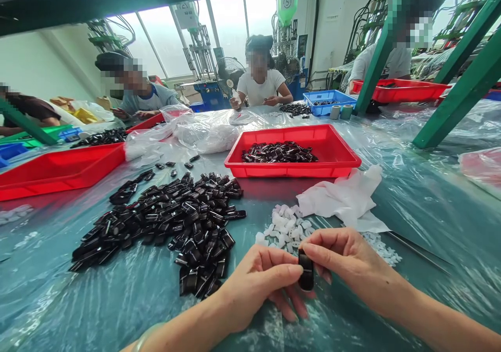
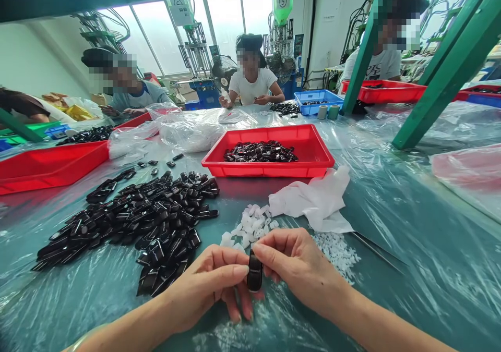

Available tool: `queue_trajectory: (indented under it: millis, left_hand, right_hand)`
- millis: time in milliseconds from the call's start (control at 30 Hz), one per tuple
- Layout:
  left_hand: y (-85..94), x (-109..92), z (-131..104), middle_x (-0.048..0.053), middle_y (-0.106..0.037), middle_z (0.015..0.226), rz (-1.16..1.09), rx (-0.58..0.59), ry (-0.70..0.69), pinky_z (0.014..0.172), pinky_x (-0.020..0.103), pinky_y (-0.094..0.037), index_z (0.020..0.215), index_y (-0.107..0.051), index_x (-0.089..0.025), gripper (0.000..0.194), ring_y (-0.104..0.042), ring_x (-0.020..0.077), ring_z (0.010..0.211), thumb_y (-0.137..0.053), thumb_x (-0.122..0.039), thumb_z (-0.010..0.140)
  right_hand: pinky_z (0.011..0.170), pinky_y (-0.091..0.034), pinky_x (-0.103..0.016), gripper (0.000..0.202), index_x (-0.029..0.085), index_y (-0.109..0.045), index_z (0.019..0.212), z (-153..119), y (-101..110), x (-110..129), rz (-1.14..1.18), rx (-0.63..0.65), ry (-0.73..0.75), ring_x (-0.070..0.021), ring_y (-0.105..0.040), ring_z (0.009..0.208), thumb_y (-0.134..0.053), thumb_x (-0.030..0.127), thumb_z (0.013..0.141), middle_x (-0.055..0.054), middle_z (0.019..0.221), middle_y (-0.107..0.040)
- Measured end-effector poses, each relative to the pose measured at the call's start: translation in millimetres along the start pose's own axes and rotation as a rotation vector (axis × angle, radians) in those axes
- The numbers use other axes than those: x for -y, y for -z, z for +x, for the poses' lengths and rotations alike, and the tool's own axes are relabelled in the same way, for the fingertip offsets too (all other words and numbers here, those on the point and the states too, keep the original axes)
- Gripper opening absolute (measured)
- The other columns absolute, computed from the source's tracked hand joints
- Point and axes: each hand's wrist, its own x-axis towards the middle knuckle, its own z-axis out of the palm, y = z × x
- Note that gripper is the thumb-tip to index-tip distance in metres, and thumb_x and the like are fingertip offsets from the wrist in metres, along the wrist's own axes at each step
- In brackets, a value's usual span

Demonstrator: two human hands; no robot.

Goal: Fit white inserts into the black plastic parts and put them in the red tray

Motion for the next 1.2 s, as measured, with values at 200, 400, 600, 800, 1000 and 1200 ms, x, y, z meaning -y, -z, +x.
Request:
queue_trajectory:
  millis: [200, 400, 600, 800, 1000, 1200]
  left_hand:
    - [-2.1, -0.2, 1.4, 0.011, -0.065, 0.074, 0.002, -0.014, -0.002, 0.045, 0.014, -0.045, 0.082, -0.066, -0.007, 0.026, -0.061, 0.0106, 0.054, -0.051, -0.028, 0.079]
    - [-3.6, 1.8, 1.3, 0.01, -0.065, 0.069, 0.03, -0.018, 0.003, 0.044, 0.013, -0.045, 0.081, -0.065, -0.008, 0.027, -0.061, 0.0098, 0.051, -0.053, -0.032, 0.08]
    - [-2.7, 0.7, -0.3, 0.009, -0.064, 0.072, 0.07, -0.031, 0.003, 0.044, 0.014, -0.045, 0.081, -0.066, -0.008, 0.027, -0.061, 0.0101, 0.051, -0.054, -0.032, 0.079]
    - [1.3, -0.8, -0.3, 0.006, -0.059, 0.068, 0.095, -0.091, -0.068, 0.049, 0.016, -0.047, 0.078, -0.068, -0.008, 0.024, -0.056, 0.0097, 0.059, -0.056, -0.029, 0.077]
    - [1.3, -1.0, -0.2, 0.006, -0.059, 0.068, 0.096, -0.089, -0.08, 0.05, 0.016, -0.047, 0.078, -0.069, -0.008, 0.025, -0.055, 0.0102, 0.061, -0.058, -0.03, 0.076]
    - [0.8, -0.6, 0.8, 0.009, -0.062, 0.069, 0.085, -0.134, -0.068, 0.048, 0.018, -0.047, 0.077, -0.069, -0.006, 0.027, -0.056, 0.0111, 0.059, -0.061, -0.031, 0.072]
  right_hand:
    - [0.05, -0.035, -0.021, 0.031, 0.014, -0.06, 0.066, -2.1, -2.3, 2.3, 0.009, 0.031, -0.012, -0.0088, -0.048, 0.053, -0.056, 0.042, 0.078, -0.001, 0.058, -0.061]
    - [0.049, -0.033, -0.021, 0.029, 0.013, -0.064, 0.069, -1.9, -0.5, 0.0, -0.027, 0.002, -0.014, -0.0075, -0.042, 0.051, -0.058, 0.04, 0.077, 0.0, 0.058, -0.058]
    - [0.047, -0.032, -0.02, 0.032, 0.014, -0.062, 0.062, -2.5, -1.5, 0.0, -0.046, -0.012, -0.002, -0.007, -0.042, 0.049, -0.057, 0.041, 0.078, 0.001, 0.053, -0.054]
    - [0.051, -0.035, -0.021, 0.036, 0.014, -0.059, 0.061, -0.6, -2.0, 1.5, -0.057, -0.034, 0.029, -0.0068, -0.043, 0.05, -0.051, 0.043, 0.082, 0.002, 0.053, -0.052]
    - [0.049, -0.034, -0.02, 0.037, 0.014, -0.058, 0.061, -0.2, -0.5, 0.8, -0.119, -0.06, 0.051, -0.0068, -0.042, 0.049, -0.05, 0.042, 0.083, 0.002, 0.052, -0.051]
    - [0.047, -0.038, -0.022, 0.029, 0.016, -0.063, 0.063, -3.1, 7.0, 1.5, -0.275, -0.386, 0.296, -0.009, -0.045, 0.047, -0.055, 0.039, 0.08, 0.002, 0.05, -0.051]
